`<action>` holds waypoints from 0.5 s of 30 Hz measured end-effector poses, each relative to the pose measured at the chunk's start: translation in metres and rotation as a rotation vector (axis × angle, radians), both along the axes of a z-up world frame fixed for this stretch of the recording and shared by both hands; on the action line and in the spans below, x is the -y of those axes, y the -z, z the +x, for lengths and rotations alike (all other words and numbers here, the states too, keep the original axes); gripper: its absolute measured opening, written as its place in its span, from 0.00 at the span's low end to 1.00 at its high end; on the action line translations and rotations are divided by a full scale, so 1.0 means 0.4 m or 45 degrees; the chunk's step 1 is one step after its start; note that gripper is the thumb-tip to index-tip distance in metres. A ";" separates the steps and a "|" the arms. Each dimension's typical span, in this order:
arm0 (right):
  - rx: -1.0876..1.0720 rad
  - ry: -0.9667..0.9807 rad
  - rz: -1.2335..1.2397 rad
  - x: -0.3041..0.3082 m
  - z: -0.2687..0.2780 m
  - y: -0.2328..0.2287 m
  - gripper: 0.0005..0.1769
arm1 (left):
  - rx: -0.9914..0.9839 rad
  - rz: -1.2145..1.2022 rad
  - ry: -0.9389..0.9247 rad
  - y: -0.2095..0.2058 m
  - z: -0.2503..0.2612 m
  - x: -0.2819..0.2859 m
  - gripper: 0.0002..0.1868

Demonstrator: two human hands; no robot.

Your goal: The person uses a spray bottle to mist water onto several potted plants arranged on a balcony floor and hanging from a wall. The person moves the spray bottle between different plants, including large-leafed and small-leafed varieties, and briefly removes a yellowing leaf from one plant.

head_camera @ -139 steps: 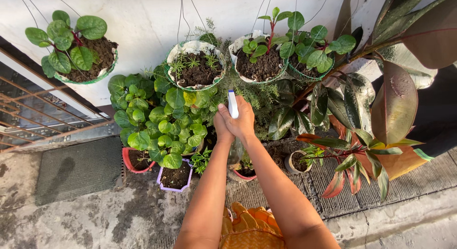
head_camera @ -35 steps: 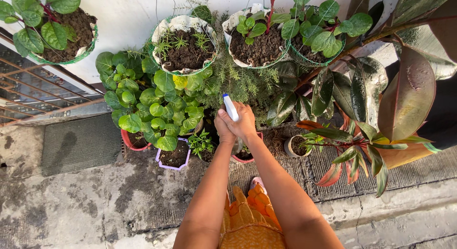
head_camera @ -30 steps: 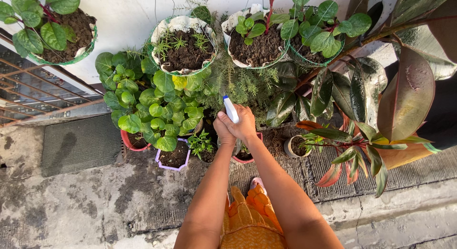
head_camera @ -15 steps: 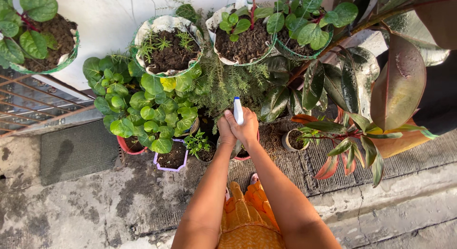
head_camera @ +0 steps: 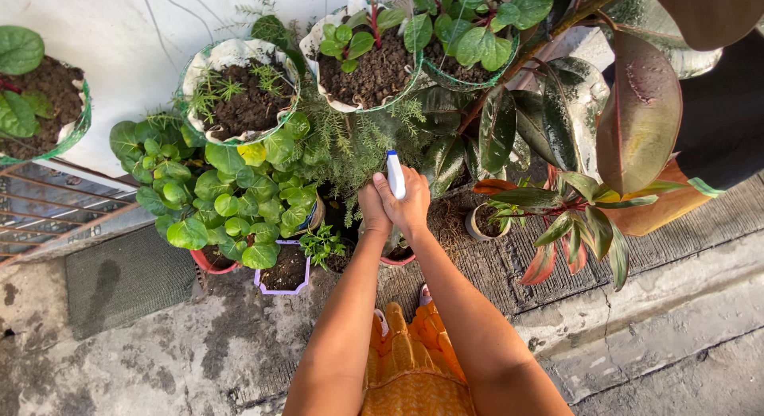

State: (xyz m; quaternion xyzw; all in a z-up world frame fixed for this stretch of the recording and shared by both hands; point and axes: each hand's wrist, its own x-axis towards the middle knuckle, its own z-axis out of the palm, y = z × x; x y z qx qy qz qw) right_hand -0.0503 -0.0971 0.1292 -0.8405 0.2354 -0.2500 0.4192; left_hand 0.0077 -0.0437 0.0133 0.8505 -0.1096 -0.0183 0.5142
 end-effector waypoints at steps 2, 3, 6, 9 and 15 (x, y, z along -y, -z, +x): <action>-0.033 0.023 -0.001 0.007 0.002 0.005 0.25 | -0.033 0.007 0.034 -0.010 0.007 0.004 0.14; -0.051 0.037 0.000 0.009 0.002 0.007 0.26 | -0.051 0.012 0.053 -0.014 0.008 0.005 0.14; 0.167 0.039 -0.063 0.016 0.002 0.011 0.24 | -0.150 -0.187 0.098 -0.015 0.016 0.016 0.14; 0.098 0.068 -0.079 0.042 0.012 0.007 0.25 | -0.127 -0.098 0.148 0.016 0.034 0.048 0.15; 0.016 0.107 -0.025 0.091 0.021 -0.016 0.26 | -0.313 -0.193 -0.012 0.042 0.058 0.112 0.19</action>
